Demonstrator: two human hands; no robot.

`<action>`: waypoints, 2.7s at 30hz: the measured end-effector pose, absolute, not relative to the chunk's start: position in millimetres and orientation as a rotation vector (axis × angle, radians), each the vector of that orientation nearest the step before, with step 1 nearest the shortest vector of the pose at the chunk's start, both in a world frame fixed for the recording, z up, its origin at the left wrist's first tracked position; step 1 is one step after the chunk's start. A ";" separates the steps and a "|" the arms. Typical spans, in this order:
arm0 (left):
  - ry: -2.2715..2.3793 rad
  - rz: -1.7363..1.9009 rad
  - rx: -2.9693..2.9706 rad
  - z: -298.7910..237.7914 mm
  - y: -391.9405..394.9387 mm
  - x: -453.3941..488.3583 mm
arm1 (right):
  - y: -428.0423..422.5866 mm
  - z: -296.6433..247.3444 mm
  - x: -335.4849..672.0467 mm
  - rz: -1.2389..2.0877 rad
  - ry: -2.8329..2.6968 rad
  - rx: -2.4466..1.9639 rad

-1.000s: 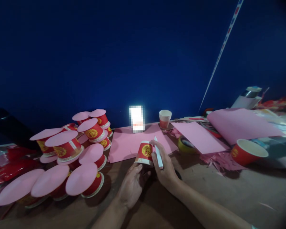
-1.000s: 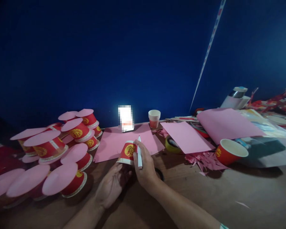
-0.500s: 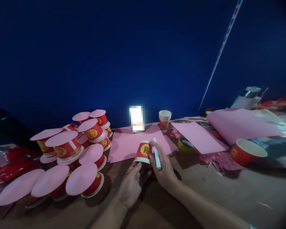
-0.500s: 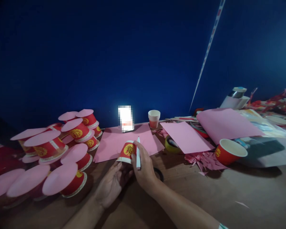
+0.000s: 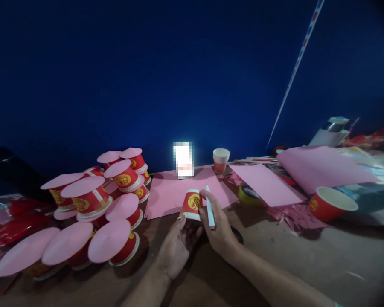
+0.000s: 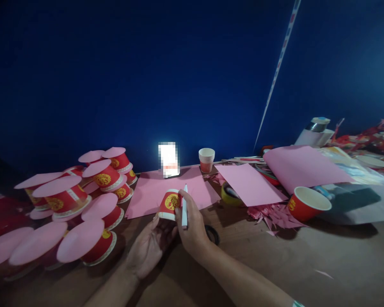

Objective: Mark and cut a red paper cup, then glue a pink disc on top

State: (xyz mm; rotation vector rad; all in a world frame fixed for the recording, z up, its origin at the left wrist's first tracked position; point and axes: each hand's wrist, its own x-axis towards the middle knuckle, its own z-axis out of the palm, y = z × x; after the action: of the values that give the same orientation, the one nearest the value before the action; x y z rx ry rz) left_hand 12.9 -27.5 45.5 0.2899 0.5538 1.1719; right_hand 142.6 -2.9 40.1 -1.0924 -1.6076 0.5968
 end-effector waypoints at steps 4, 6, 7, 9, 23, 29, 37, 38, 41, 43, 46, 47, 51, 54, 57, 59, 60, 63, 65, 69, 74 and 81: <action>0.578 1.204 0.304 44.9 -26.0 13.1 | -2.1 39.5 142.6 0.589 -1.605 -1.096; 0.590 1.203 0.294 45.5 -25.4 13.0 | -1.4 38.5 143.1 0.580 -1.611 -1.093; 0.596 1.199 0.284 45.8 -25.2 12.8 | -1.1 38.1 143.4 0.575 -1.616 -1.088; 0.596 1.189 0.268 46.1 -24.9 12.3 | -0.7 37.5 144.0 0.566 -1.628 -1.077; 0.612 1.254 0.354 44.5 -24.3 14.6 | -0.5 37.6 143.0 0.549 -1.641 -1.063; 0.634 1.257 0.337 42.5 -23.0 13.3 | -0.2 35.9 143.4 0.544 -1.647 -1.070; 0.624 1.240 0.338 42.1 -23.2 12.6 | -0.7 38.2 143.8 0.540 -1.669 -1.074; 0.624 1.242 0.347 42.1 -23.3 12.8 | -0.6 38.5 143.6 0.544 -1.670 -1.076; 0.624 1.254 0.380 41.3 -24.0 13.3 | 0.0 38.7 143.4 0.542 -1.668 -1.080; 0.633 1.267 0.398 40.3 -24.0 13.6 | 0.8 38.5 143.9 0.539 -1.680 -1.079; 0.675 1.283 0.399 39.1 -22.6 13.5 | 1.8 38.3 145.7 0.540 -1.704 -1.091; 0.689 1.290 0.394 38.8 -21.8 13.4 | 2.1 38.4 146.3 0.537 -1.699 -1.100; 0.698 1.307 0.369 37.3 -18.5 12.4 | 3.1 43.3 146.2 0.585 -1.608 -1.104; 0.694 1.292 0.370 34.7 -17.9 11.9 | 3.1 55.9 144.5 0.699 -1.544 -1.024; 0.698 1.316 0.387 32.1 -18.3 12.0 | 1.8 71.0 147.0 0.793 -1.537 -0.935; 0.701 1.327 0.375 30.9 -18.2 12.4 | 0.3 74.8 152.3 0.823 -1.535 -0.895; 0.704 1.332 0.363 30.5 -18.0 12.5 | -0.5 73.4 155.6 0.827 -1.511 -0.893; 0.721 1.330 0.356 30.3 -17.6 12.6 | -2.6 57.4 165.7 0.762 -1.370 -0.970; 0.724 1.324 0.389 30.6 -17.7 12.7 | -3.7 44.1 170.1 0.707 -1.334 -1.000; 0.730 1.320 0.436 32.9 -19.8 13.5 | -6.8 34.4 172.0 0.709 -1.399 -0.999; 0.741 1.292 0.515 37.1 -22.5 14.7 | -13.6 43.9 168.8 0.779 -1.467 -0.987; 0.669 1.271 0.591 35.5 -21.8 16.2 | -20.1 46.2 163.4 0.796 -1.521 -0.993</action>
State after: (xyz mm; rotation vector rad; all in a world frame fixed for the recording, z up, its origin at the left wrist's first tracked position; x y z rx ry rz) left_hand 16.2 -21.8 35.5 0.5913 0.6686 1.2708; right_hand 163.4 -20.1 46.2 -0.9932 -1.5208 0.7956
